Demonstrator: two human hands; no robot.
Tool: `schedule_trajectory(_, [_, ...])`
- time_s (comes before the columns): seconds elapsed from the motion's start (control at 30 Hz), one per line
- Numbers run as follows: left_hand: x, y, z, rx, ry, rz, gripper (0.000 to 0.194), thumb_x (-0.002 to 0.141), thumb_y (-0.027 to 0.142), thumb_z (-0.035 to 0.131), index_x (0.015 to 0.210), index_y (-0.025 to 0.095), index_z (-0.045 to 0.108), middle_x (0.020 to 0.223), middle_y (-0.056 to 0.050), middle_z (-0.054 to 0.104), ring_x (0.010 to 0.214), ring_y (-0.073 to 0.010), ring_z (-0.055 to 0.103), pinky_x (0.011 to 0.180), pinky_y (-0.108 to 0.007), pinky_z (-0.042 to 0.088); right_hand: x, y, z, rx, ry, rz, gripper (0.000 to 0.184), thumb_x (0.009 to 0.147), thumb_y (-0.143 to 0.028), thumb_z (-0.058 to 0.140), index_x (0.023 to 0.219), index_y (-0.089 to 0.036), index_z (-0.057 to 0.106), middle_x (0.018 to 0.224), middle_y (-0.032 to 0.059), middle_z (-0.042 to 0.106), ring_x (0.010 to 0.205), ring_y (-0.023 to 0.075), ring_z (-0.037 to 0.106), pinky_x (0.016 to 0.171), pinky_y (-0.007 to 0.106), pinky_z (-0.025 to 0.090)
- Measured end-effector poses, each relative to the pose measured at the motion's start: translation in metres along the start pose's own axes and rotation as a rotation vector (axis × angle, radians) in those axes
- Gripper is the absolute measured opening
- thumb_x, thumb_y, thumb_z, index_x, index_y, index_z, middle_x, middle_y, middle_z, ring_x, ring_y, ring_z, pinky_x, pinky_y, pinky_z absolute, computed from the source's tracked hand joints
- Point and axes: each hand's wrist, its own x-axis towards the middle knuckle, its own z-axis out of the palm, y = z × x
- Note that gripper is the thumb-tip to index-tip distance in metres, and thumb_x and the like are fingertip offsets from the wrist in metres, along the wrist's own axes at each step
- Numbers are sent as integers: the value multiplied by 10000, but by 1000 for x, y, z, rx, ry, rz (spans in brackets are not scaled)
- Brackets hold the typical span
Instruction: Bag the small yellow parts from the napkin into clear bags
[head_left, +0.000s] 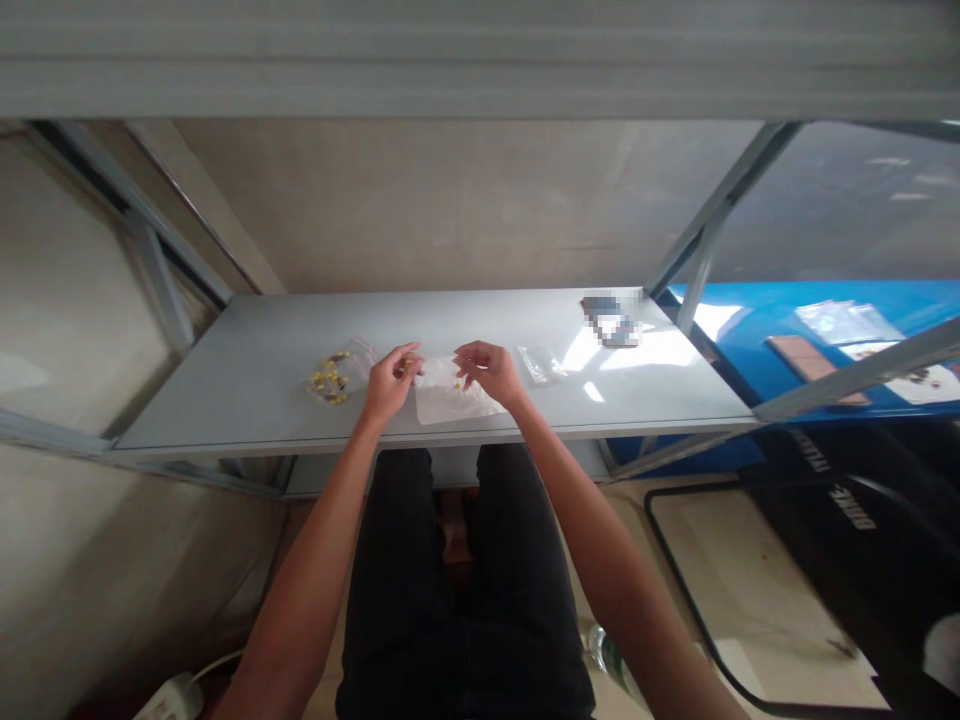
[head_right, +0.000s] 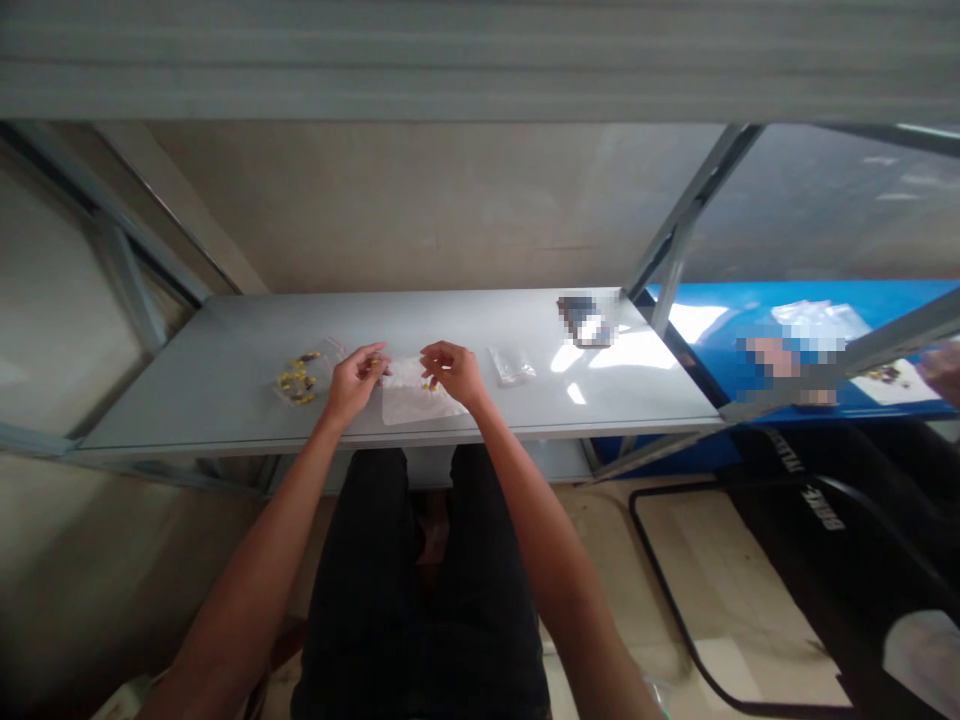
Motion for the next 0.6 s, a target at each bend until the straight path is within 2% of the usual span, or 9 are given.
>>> schedule_trajectory(0.1, [0,3,2,87,-19,64,477,924,432,630,1346,208,632,1149,-101,696,818,-156,699,631,-229,552,-2,5,-7,5,18,3,390,746,-527,774,840,-159,685,719,38,699,605,167,697,507,255,558])
schedule_trajectory(0.23, [3,13,5,213,-42,162,456,958,358,574,1396,238,615,1173,-95,677,887,-156,671,659,-215,549,-5,9,-14,-7,13,17,394,760,-499,760,959,-164,706,752,30,717,545,128,646,504,237,521])
schedule_trajectory(0.3, [5,19,8,242,-55,183,448,974,329,537,1407,240,605,1176,-95,672,888,-151,669,663,-213,548,-7,12,-15,-55,13,29,356,783,-472,734,956,-161,720,706,17,709,487,103,597,499,226,494])
schedule_trajectory(0.43, [8,23,12,172,-62,165,481,968,326,526,1443,259,559,1259,-97,637,878,-136,690,659,-215,565,-8,20,-18,-116,28,42,297,802,-455,698,861,-165,722,632,3,685,465,98,566,503,219,471])
schedule_trajectory(0.6, [0,14,19,-33,31,68,596,931,427,601,1484,250,464,1340,-136,605,1018,-198,716,753,-270,602,-10,23,-18,-100,29,43,330,792,-483,713,861,-160,727,634,9,686,465,97,544,494,222,464])
